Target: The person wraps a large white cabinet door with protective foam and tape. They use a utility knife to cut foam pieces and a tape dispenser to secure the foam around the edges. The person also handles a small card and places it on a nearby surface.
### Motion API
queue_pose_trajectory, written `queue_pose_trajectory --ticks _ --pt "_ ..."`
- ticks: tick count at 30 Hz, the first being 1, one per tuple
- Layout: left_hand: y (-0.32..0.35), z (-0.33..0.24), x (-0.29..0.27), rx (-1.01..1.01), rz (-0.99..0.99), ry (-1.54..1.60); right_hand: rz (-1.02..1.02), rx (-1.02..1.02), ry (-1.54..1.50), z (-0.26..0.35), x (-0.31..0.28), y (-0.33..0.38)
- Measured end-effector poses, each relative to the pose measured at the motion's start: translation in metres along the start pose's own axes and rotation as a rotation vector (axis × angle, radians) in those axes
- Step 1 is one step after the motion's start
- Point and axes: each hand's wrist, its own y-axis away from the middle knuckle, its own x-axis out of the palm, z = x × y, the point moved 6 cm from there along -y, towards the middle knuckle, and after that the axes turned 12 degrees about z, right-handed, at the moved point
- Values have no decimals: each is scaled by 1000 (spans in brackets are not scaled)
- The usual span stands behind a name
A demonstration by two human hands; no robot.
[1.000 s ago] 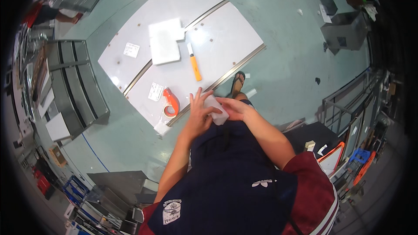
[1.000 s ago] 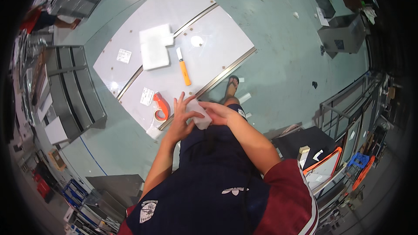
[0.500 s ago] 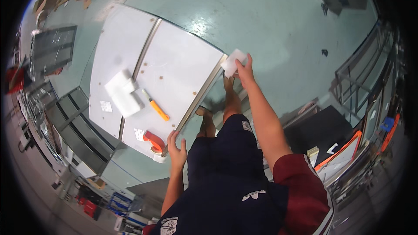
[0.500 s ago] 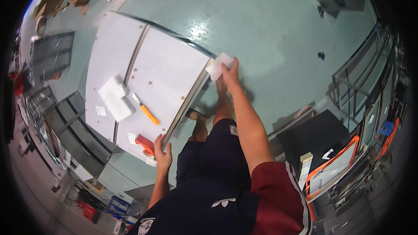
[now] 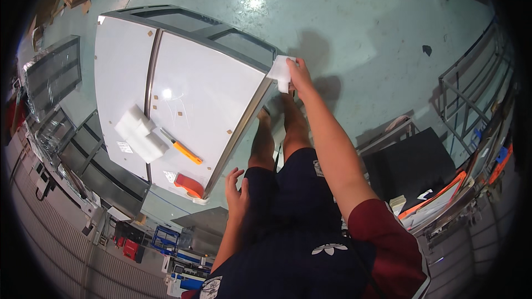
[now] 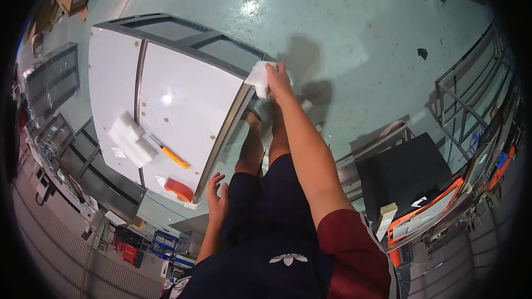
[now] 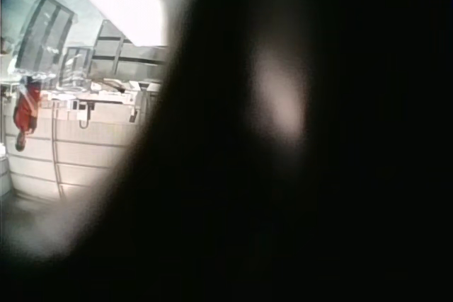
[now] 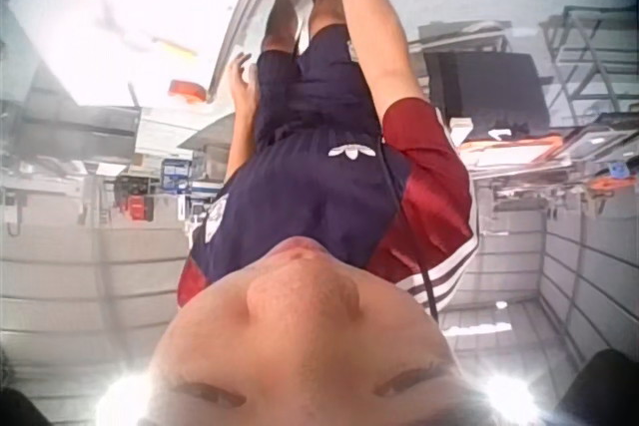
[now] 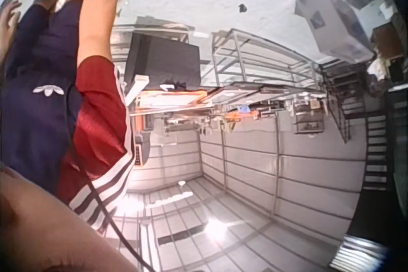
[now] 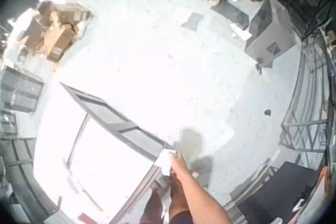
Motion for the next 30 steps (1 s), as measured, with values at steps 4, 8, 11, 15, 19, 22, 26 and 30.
queue_pose_trajectory --ticks 4,8,11,15,19,22,26,30 --pt "-5 1 1 -20 14 88 -85 207 168 -6 -6 -7" --pt "-7 14 0 -10 55 112 94 -131 156 27 -8 4" --pt "-3 31 -6 -17 36 122 305 -405 143 49 -6 29" --pt "0 51 -13 -33 24 145 385 -684 355 50 19 56" --pt "0 62 -14 -31 29 155 245 -741 280 33 17 66" --pt "1 65 -13 -37 29 172 192 -791 374 32 11 68" --pt "0 63 -14 -33 23 181 90 -848 653 38 14 62" --pt "-5 58 -12 -23 24 185 -36 -911 624 29 23 66"
